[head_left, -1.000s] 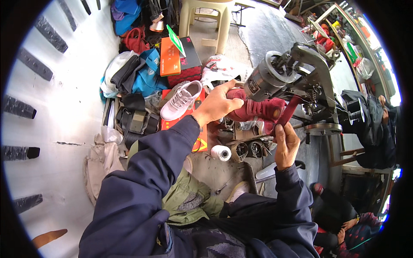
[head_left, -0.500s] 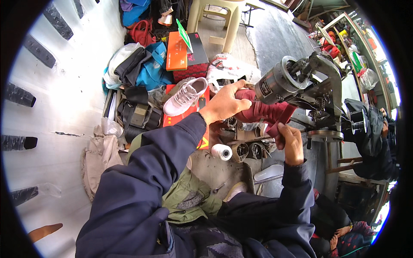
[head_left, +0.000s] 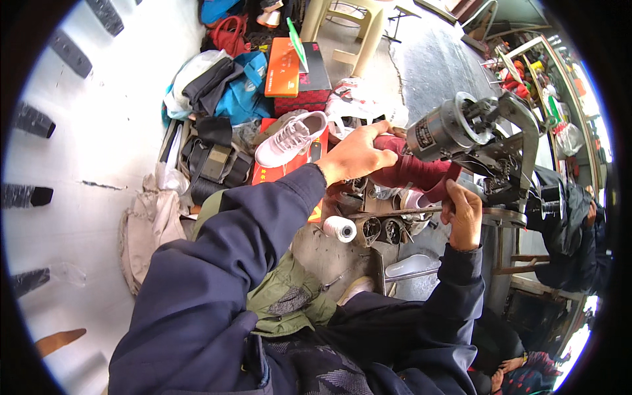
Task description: The person operates a sewing machine to stitch a red shoe. They hold the shoe in place with one hand while guiding the machine with the other, repeatedly adjusting the shoe's position to sew along its edge.
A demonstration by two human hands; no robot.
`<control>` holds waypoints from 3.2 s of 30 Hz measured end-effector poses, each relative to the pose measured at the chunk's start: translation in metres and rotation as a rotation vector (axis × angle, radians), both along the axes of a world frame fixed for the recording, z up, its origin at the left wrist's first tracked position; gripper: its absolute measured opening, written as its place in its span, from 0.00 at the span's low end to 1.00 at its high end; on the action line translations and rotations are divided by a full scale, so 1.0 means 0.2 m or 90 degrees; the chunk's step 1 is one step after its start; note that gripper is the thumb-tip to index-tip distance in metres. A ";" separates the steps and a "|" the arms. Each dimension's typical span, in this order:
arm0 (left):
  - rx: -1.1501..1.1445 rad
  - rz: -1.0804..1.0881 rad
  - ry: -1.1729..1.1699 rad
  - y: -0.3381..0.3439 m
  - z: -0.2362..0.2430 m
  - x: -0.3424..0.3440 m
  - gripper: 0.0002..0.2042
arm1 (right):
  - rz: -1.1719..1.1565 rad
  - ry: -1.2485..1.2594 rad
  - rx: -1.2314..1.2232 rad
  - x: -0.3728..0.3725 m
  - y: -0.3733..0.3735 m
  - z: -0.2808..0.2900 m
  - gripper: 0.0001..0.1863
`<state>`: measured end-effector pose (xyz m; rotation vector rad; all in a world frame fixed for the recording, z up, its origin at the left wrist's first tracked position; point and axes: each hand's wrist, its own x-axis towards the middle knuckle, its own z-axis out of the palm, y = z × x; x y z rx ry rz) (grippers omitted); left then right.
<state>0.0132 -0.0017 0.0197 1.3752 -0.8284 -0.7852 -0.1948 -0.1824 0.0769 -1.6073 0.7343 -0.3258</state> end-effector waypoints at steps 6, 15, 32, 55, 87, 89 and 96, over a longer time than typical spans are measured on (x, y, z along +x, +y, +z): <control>-0.046 0.000 0.045 0.01 0.02 -0.02 0.22 | -0.147 -0.049 -0.207 0.11 -0.03 -0.08 0.17; -0.039 0.052 -0.025 0.00 -0.01 -0.02 0.24 | 0.067 0.112 -0.189 0.07 0.00 0.04 0.18; -0.032 0.265 -0.388 0.13 0.08 -0.17 0.34 | -0.184 -0.066 -0.244 0.05 -0.11 -0.11 0.20; -0.059 0.068 -0.343 -0.03 0.05 -0.02 0.43 | -0.214 0.261 -0.326 -0.69 -0.57 -0.13 0.21; -0.117 0.055 -0.178 0.01 -0.03 -0.05 0.43 | -0.271 0.202 -0.147 -0.91 -1.04 -0.72 0.15; -0.130 0.041 -0.170 0.02 -0.03 -0.05 0.42 | -0.204 0.222 -0.118 -0.84 -0.93 -0.75 0.14; -0.130 0.065 -0.142 -0.02 -0.02 -0.07 0.38 | -0.197 0.237 -0.141 -0.71 -0.74 -0.64 0.15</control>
